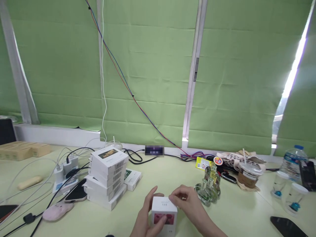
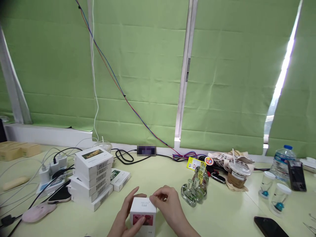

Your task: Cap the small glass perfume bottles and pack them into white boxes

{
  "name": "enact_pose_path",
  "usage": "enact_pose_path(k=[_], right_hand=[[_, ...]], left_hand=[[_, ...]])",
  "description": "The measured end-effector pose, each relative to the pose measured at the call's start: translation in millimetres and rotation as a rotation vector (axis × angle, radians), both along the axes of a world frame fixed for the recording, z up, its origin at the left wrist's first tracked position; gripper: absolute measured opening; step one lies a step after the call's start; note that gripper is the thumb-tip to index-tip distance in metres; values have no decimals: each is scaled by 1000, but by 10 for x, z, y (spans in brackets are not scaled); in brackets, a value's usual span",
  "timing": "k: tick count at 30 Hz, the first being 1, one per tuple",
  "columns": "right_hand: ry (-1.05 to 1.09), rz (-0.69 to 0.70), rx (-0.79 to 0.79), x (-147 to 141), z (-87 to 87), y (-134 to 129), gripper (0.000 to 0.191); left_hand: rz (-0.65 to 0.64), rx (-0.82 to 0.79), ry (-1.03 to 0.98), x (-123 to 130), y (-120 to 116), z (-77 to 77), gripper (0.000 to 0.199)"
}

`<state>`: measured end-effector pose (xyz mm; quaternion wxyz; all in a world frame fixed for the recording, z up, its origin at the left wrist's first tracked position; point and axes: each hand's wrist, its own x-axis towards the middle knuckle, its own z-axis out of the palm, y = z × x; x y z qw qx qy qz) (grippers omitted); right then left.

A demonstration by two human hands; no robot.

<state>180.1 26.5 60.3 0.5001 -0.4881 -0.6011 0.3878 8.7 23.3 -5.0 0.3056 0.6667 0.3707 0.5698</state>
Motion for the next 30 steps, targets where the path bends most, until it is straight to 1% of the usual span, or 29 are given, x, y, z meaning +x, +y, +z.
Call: enact_pose_path(k=[4, 7, 12, 18, 21, 26, 30], right_hand=[[7, 5, 0, -10, -18, 10, 14], [43, 34, -52, -18, -30, 18, 14], [63, 50, -98, -31, -55, 22, 14], [21, 42, -59, -35, -63, 22, 12], [6, 31, -31, -35, -55, 15, 12], [-46, 36, -7, -30, -37, 5, 10], [-80, 47, 12, -25, -21, 0, 10]], left_hand=[[-35, 153, 22, 49, -10, 5, 40], [-75, 184, 30, 40, -3, 38, 34], [-120, 84, 62, -23, 18, 61, 33], [-145, 14, 59, -55, 34, 64, 33], [-165, -8, 61, -78, 49, 57, 39], [-278, -171, 65, -134, 86, 55, 53], [-299, -258, 49, -145, 84, 71, 53]])
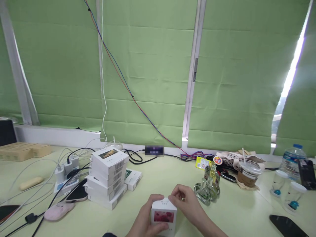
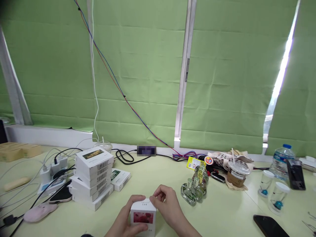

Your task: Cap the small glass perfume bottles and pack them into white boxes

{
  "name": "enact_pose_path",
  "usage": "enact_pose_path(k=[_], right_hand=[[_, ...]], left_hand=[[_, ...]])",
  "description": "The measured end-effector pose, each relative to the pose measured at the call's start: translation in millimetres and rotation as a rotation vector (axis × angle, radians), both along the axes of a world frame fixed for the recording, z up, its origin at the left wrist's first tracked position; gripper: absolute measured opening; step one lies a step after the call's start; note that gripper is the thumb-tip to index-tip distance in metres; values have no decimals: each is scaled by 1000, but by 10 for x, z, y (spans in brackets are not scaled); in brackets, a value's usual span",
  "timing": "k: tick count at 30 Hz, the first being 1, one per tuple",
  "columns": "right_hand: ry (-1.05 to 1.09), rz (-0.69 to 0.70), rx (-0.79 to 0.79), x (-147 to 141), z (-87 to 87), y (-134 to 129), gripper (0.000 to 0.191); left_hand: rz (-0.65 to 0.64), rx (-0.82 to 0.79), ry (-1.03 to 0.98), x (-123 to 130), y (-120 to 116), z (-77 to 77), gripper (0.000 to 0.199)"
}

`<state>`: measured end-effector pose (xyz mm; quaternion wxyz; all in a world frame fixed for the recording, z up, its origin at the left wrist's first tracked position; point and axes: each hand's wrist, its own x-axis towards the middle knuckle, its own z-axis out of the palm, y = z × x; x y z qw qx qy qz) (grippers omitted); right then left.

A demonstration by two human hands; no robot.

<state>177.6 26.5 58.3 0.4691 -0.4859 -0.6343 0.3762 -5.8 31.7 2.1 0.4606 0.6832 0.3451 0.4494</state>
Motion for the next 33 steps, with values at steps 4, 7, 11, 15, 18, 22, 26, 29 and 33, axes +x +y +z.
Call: enact_pose_path(k=[4, 7, 11, 15, 18, 22, 26, 29, 33], right_hand=[[-52, 19, -2, 32, 22, 9, 8], [-57, 68, -33, 79, 42, 29, 6], [37, 146, -149, 115, 52, 50, 7], [114, 140, -210, 104, 33, 66, 10], [80, 144, -190, 131, 57, 86, 11], [-2, 100, -140, 299, 227, 103, 14], [-11, 18, -61, 590, 512, 73, 20], [-7, -40, 13, 821, 711, 18, 24], [-69, -102, 63, 1098, 878, -62, 29]], left_hand=[[-1, -10, -5, 0, -10, 1, 52], [-27, -58, -12, -8, 2, -22, 60], [-44, -105, -10, -19, 17, -49, 64], [-18, -83, -26, -5, 7, -50, 60], [-7, -83, -27, 28, 13, -44, 60], [35, -72, 7, 79, 82, -21, 60], [55, -42, 48, 127, 198, 58, 58], [38, -24, 61, 189, 312, 130, 58], [50, 40, 67, 327, 542, 161, 56]])
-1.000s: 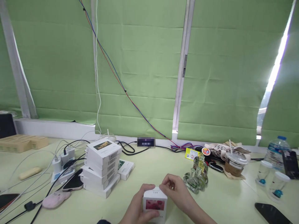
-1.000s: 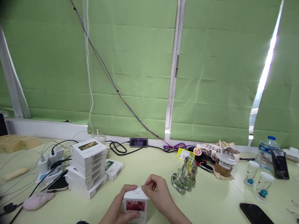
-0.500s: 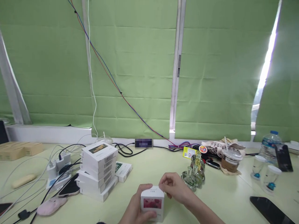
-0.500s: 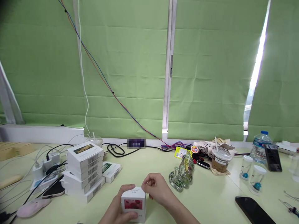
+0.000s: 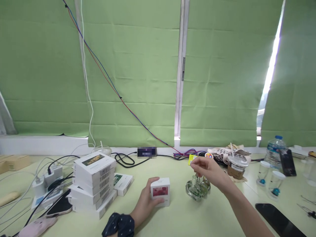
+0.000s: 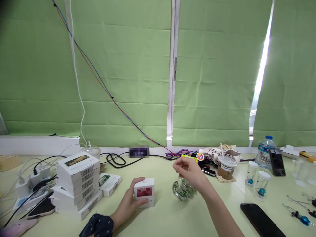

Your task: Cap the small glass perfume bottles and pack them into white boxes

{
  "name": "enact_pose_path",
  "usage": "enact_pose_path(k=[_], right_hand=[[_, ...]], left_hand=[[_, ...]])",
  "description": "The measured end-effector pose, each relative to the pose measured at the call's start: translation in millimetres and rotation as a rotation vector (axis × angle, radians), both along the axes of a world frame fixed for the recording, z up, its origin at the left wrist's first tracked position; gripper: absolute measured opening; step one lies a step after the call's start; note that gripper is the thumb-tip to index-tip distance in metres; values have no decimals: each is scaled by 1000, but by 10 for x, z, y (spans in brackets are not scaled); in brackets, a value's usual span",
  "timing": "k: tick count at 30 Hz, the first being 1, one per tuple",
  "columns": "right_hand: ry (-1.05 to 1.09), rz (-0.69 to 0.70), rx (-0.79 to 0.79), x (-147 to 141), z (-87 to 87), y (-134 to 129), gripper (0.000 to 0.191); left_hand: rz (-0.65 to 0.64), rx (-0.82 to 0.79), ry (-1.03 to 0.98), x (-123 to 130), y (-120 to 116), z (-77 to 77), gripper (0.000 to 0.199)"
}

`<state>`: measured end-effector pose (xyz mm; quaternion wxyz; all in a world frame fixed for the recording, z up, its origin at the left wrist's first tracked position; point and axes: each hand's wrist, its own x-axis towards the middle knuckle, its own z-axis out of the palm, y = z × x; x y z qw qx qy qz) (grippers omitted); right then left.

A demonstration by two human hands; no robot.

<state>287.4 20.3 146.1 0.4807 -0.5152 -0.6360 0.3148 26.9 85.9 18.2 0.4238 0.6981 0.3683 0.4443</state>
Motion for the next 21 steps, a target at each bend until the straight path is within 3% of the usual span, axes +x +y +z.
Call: enact_pose_path(k=[10, 21], right_hand=[[-324, -61, 7, 419, 91, -81, 23], [-471, -39, -103, 565, -83, 27, 17]], left_hand=[[11, 143, 9, 325, 938, -60, 63], [76, 231, 16, 571, 1854, -111, 67]])
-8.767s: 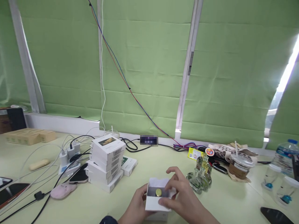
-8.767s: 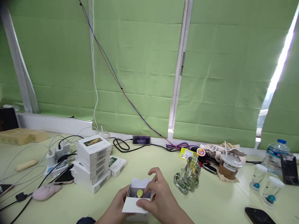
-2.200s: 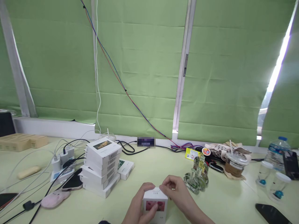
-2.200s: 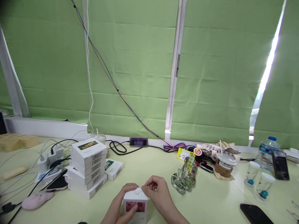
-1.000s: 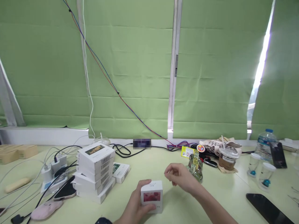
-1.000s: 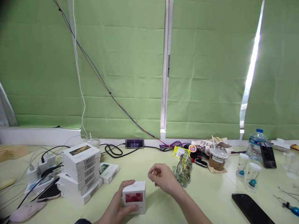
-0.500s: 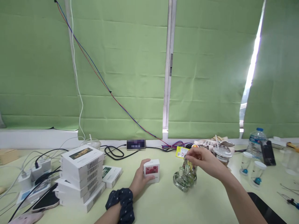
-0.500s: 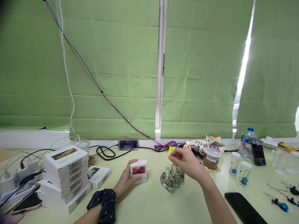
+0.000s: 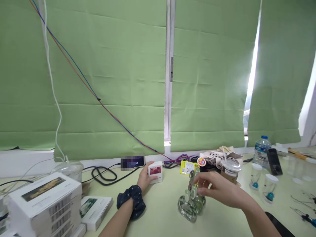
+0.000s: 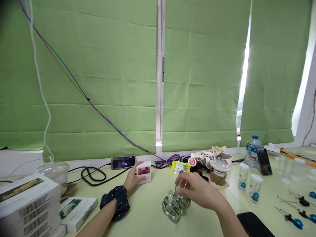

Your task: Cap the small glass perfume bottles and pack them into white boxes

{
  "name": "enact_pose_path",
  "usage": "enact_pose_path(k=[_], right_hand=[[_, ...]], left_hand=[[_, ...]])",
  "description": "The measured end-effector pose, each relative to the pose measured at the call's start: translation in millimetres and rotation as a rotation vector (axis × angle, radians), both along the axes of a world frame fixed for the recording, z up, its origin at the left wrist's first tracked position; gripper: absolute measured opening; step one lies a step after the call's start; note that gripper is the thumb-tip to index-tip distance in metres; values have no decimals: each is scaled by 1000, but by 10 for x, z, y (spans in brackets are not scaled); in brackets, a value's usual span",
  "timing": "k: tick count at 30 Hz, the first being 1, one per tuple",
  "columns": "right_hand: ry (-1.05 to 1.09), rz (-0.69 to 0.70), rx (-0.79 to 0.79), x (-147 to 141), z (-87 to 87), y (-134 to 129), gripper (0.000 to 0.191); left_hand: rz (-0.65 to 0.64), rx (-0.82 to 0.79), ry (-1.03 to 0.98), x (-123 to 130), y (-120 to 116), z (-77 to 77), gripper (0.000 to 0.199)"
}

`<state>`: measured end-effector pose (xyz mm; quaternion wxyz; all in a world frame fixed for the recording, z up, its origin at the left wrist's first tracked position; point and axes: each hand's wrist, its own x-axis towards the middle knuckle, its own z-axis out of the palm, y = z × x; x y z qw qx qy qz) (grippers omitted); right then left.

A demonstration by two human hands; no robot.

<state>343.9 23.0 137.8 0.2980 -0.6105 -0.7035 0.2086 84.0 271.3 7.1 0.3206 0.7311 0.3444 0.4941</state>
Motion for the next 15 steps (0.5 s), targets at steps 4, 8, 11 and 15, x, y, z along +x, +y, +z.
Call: enact_pose_path(k=[4, 8, 11, 15], right_hand=[[6, -9, -47, 25, -49, 39, 21], [6, -38, -93, 61, -60, 59, 25], [-13, -55, -134, 89, -63, 78, 28], [-25, -46, -144, 93, -91, 123, 29]], left_hand=[[-18, 13, -5, 93, 243, -12, 66], [-41, 39, -9, 154, 445, 2, 66], [-49, 48, -9, 192, 570, 12, 65], [-49, 45, -16, 237, 691, -2, 65]])
